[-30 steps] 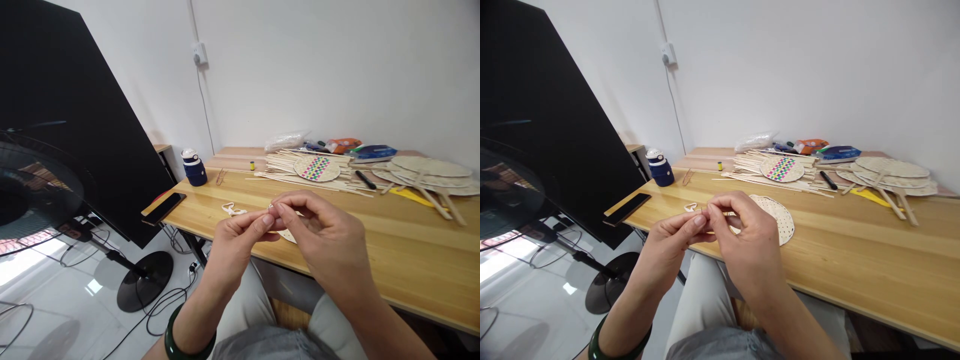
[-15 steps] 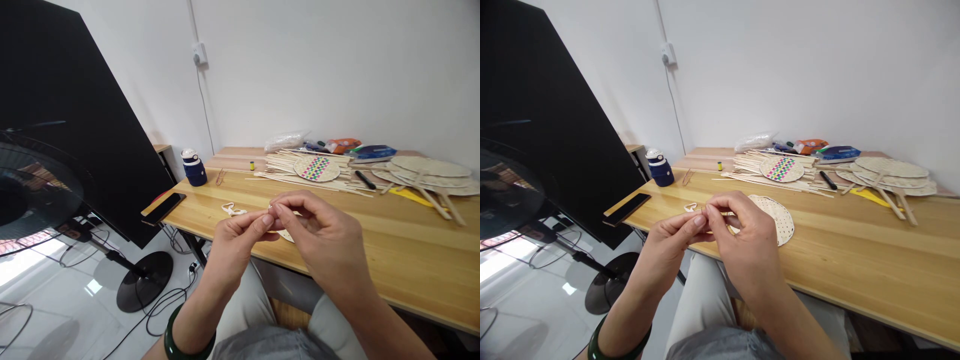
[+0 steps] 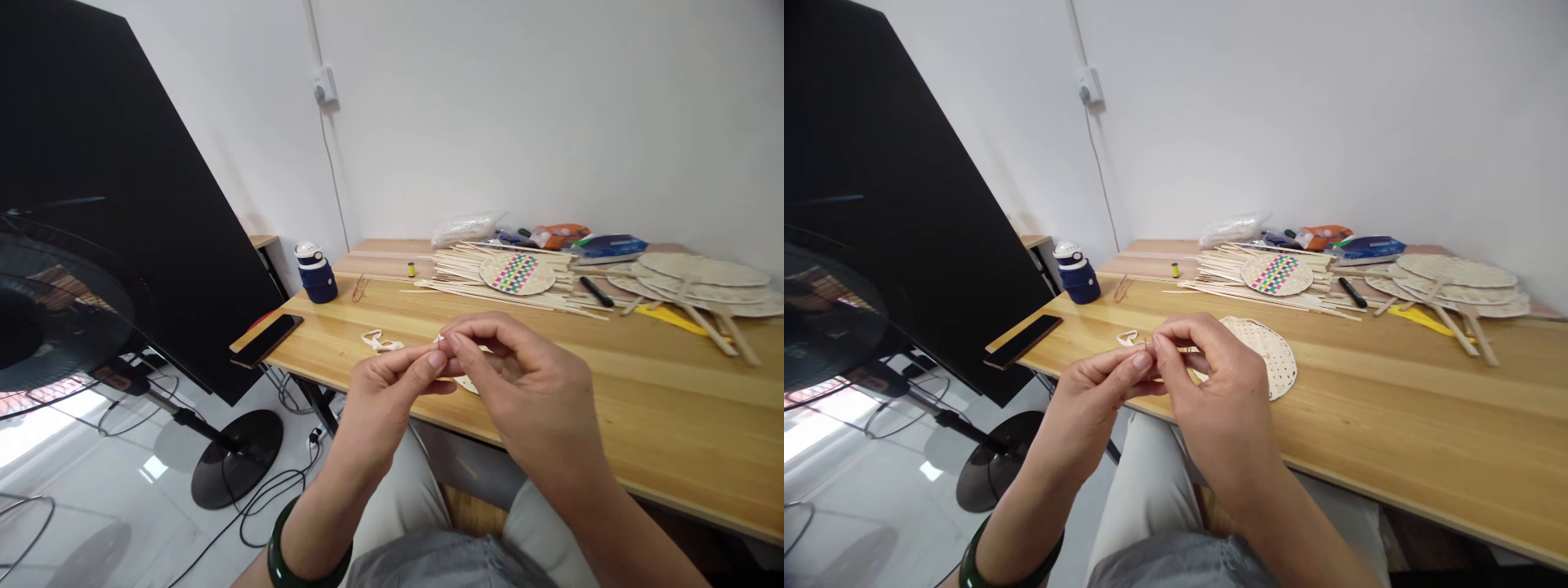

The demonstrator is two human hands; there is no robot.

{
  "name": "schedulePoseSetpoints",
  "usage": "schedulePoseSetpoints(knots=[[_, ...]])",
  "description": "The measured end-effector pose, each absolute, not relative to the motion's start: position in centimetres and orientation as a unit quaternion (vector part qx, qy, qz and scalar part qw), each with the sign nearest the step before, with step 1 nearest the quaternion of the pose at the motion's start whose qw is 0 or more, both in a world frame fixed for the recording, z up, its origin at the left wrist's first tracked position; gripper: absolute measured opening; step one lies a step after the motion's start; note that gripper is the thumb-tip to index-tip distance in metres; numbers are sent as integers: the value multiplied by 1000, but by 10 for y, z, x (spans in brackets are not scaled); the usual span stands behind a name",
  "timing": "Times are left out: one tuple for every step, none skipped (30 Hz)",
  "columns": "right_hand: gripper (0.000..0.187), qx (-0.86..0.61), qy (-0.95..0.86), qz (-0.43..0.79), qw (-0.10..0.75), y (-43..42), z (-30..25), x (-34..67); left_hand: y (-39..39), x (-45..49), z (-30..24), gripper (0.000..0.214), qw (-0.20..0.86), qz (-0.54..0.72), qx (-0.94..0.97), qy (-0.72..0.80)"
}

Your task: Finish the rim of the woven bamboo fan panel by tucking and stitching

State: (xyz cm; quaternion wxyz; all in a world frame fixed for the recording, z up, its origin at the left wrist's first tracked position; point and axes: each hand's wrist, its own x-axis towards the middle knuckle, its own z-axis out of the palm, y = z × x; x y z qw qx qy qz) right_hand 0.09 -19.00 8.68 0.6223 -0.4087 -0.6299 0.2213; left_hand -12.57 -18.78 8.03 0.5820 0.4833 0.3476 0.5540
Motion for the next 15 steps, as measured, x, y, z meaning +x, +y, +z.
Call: schedulePoseSetpoints(knots=[[7, -409, -630, 222, 622, -190, 87, 1, -188, -126, 80, 18, 582, 554, 484, 348], [7, -410, -631, 221, 621, -190, 87, 1, -188, -126, 80, 18, 582, 553, 483, 349], [7, -412, -630, 221, 620, -190, 87, 1, -188, -126, 80, 18, 581, 554, 482, 349], [7, -413, -630, 221, 620, -190, 87, 1, -188, -126, 80, 18, 581, 555, 481, 350], [7, -413, -629, 221, 620, -191, 87, 1, -188, -126, 80, 18, 581, 556, 480, 350], [8, -413, -627, 222, 621, -191, 87, 1, -188, -126, 79, 17, 582, 557, 479, 349], [8, -412, -626, 224, 623, -191, 87, 1, -188, -126, 79, 17, 583, 557, 478, 348], [7, -411, -624, 227, 624, -191, 87, 1, -188, -126, 80, 17, 585, 557, 477, 346], [7, -409, -622, 230, 627, -191, 86, 0, -188, -126, 80, 16, 587, 557, 477, 344], [7, -408, -619, 232, 629, -191, 86, 0, -188, -126, 80, 16, 589, 557, 477, 342], [7, -407, -617, 233, 632, -191, 86, 0, -188, -126, 80, 15, 590, 557, 476, 339], [7, -407, -614, 233, 634, -191, 86, 0, -188, -125, 80, 15, 591, 559, 474, 337], [8, -408, -613, 232, 636, -191, 86, 0, -188, -125, 80, 15, 591, 560, 473, 336], [8, -409, -612, 229, 637, -191, 86, -1, -188, -125, 79, 15, 591, 562, 472, 335], [8, -411, -611, 226, 638, -191, 86, -1, -188, -126, 79, 15, 591, 562, 470, 336]])
